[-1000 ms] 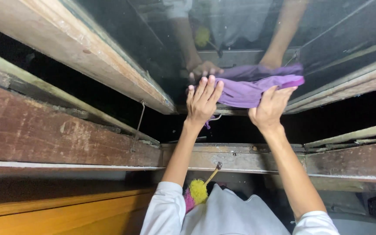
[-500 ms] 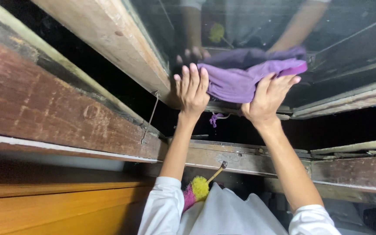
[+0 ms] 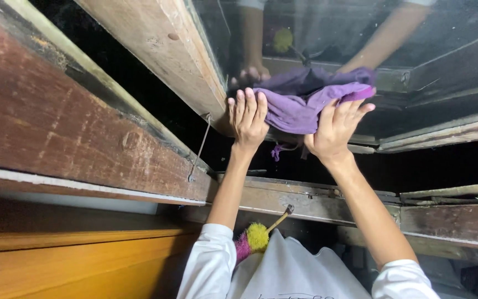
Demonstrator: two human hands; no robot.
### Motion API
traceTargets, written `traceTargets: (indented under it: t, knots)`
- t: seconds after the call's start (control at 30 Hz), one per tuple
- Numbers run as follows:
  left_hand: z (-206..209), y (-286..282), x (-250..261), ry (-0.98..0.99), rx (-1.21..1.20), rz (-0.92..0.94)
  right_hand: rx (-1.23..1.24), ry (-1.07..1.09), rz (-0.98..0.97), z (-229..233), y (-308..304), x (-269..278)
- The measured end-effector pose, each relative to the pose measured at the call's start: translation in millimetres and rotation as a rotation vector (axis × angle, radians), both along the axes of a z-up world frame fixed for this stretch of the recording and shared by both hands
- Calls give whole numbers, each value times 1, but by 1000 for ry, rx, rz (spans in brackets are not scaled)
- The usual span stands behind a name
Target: The person wipes a wooden window sill and the glass pane with a purple cloth. They repeatedly rub the sill and the glass surface, moving the cloth back and forth across the areas.
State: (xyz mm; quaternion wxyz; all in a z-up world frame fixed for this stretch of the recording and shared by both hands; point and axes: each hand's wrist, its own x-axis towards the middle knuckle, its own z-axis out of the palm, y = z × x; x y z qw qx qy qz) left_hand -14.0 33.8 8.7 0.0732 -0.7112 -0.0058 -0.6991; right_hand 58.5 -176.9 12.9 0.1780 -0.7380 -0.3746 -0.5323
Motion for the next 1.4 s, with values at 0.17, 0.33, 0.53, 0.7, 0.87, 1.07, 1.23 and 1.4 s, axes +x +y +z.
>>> traceTargets:
  t: [0.17, 0.33, 0.53, 0.7, 0.87, 1.07, 1.23, 1.4]
  knots:
    - [-87, 1, 7, 115, -4, -13, -143, -5, 12, -84, -3, 3]
    - [-150, -9, -9, 373, -68, -88, -299, 74, 5, -127, -21, -8]
    - [-148, -20, -13, 487, -119, -110, -315, 106, -54, -111, -34, -9]
    - [-113, -22, 15, 293, -30, -177, -152, 42, -142, -76, -43, 8]
    - [-63, -39, 34, 194, 36, -207, -20, 67, -135, 1, -62, -1]
    - [-64, -61, 41, 175, 82, -253, 53, 112, -130, -46, -76, 11]
    - [-97, -68, 43, 228, 97, -270, 52, 227, -126, -78, -85, 10]
    - [-35, -90, 50, 131, 110, -279, 110, 195, -193, -12, -105, 15]
